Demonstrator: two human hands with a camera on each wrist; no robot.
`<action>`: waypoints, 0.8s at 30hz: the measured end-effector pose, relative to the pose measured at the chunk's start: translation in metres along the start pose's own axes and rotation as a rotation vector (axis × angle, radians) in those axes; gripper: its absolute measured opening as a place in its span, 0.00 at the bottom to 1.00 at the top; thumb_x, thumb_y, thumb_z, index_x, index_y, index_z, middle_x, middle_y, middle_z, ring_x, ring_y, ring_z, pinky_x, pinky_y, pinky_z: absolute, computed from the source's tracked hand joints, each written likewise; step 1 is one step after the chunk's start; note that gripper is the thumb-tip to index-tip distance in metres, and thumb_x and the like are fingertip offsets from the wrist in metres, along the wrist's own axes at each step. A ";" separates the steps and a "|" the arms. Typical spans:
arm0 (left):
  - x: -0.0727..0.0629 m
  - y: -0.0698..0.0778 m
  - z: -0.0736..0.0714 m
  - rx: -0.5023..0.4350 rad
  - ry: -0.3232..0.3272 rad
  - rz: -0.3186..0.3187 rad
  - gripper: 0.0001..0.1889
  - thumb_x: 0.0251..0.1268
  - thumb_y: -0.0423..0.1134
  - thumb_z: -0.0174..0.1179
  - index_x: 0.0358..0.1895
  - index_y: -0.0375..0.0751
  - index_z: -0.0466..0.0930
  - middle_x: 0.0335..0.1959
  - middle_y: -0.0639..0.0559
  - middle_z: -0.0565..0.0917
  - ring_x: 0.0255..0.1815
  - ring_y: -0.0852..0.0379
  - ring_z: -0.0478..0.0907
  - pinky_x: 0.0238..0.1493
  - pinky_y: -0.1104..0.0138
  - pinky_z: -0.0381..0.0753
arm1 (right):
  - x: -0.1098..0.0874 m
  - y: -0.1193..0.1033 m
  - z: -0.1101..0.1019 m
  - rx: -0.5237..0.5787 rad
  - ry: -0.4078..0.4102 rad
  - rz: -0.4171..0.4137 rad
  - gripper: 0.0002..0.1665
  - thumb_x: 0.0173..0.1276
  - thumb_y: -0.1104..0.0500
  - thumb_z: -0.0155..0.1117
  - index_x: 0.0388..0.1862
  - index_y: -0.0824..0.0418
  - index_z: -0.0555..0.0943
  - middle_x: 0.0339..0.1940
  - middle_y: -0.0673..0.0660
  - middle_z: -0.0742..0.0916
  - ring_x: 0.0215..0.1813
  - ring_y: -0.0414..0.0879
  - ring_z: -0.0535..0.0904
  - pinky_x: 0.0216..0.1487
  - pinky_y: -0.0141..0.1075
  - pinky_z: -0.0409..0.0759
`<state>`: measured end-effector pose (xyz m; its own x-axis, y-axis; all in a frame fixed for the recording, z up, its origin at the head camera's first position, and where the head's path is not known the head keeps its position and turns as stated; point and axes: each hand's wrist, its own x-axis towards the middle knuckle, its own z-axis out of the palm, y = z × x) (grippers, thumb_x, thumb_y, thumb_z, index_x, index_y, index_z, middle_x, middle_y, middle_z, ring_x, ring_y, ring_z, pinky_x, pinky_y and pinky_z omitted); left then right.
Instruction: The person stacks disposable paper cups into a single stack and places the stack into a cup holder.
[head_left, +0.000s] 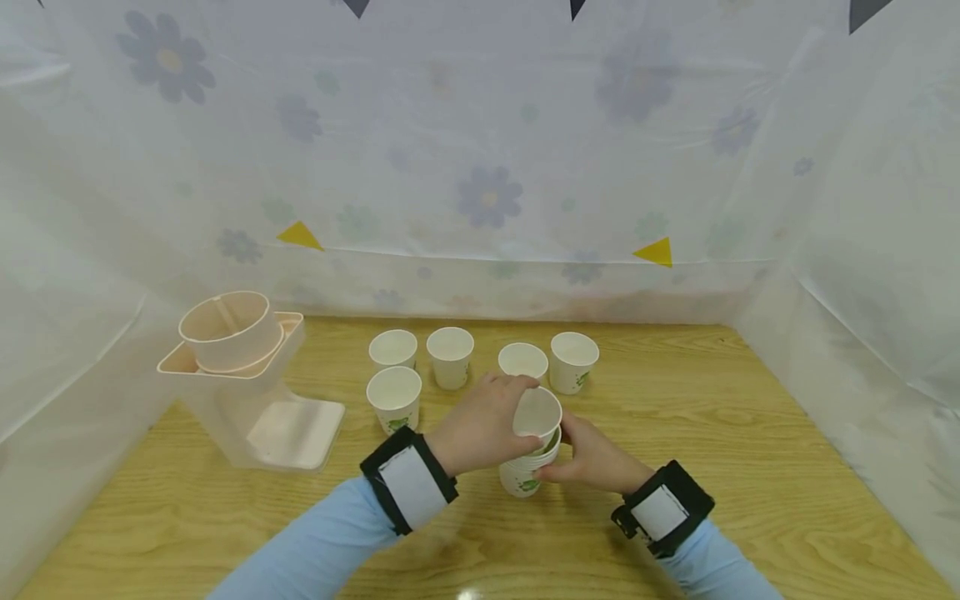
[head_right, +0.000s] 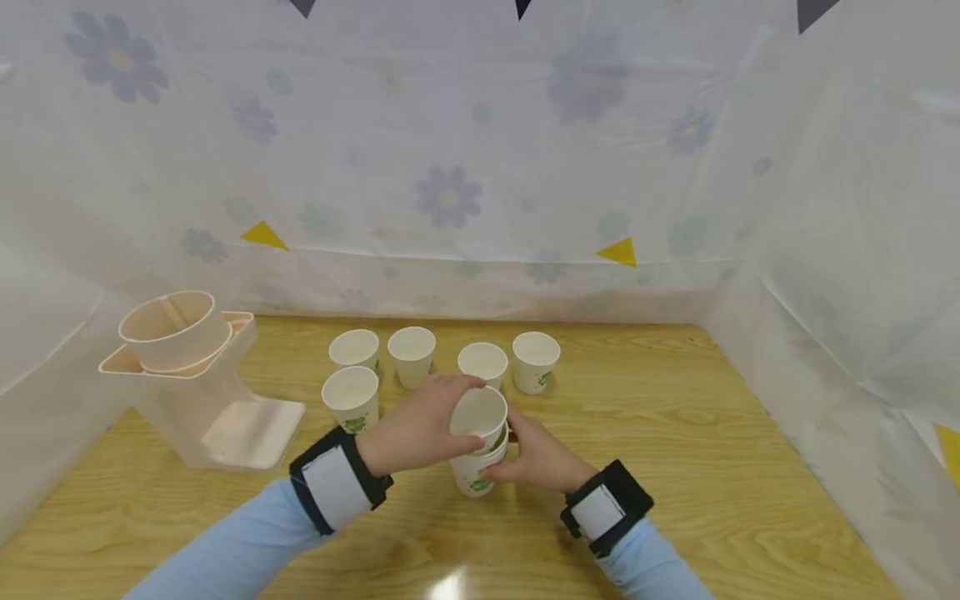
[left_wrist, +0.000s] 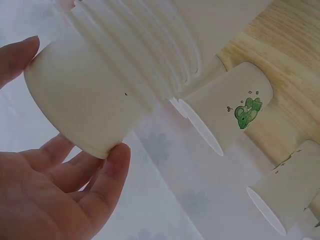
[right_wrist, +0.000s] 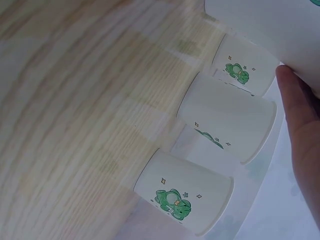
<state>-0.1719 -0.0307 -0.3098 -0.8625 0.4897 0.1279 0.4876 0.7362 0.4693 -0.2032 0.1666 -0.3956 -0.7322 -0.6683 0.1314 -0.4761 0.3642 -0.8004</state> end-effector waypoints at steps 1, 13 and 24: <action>0.000 0.000 0.000 0.000 -0.002 -0.001 0.32 0.53 0.46 0.67 0.61 0.39 0.69 0.55 0.44 0.78 0.56 0.47 0.71 0.51 0.59 0.75 | 0.000 0.000 0.000 0.001 0.000 0.001 0.46 0.54 0.55 0.72 0.67 0.67 0.61 0.60 0.63 0.76 0.58 0.39 0.73 0.57 0.33 0.74; -0.001 -0.002 0.006 0.015 -0.001 0.006 0.32 0.52 0.46 0.68 0.60 0.38 0.69 0.55 0.44 0.78 0.51 0.49 0.71 0.48 0.61 0.75 | 0.000 0.000 0.000 0.003 0.000 0.015 0.45 0.53 0.55 0.72 0.66 0.67 0.61 0.58 0.62 0.77 0.58 0.44 0.74 0.57 0.33 0.74; -0.001 -0.003 0.008 0.007 -0.004 0.011 0.32 0.51 0.44 0.69 0.59 0.38 0.70 0.54 0.45 0.78 0.49 0.50 0.71 0.46 0.63 0.75 | -0.001 0.001 0.000 -0.003 0.003 0.014 0.46 0.54 0.55 0.72 0.66 0.67 0.61 0.59 0.62 0.77 0.58 0.43 0.73 0.57 0.34 0.74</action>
<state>-0.1710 -0.0298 -0.3182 -0.8564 0.4997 0.1298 0.4982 0.7340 0.4616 -0.2034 0.1674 -0.3964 -0.7403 -0.6611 0.1224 -0.4675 0.3754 -0.8003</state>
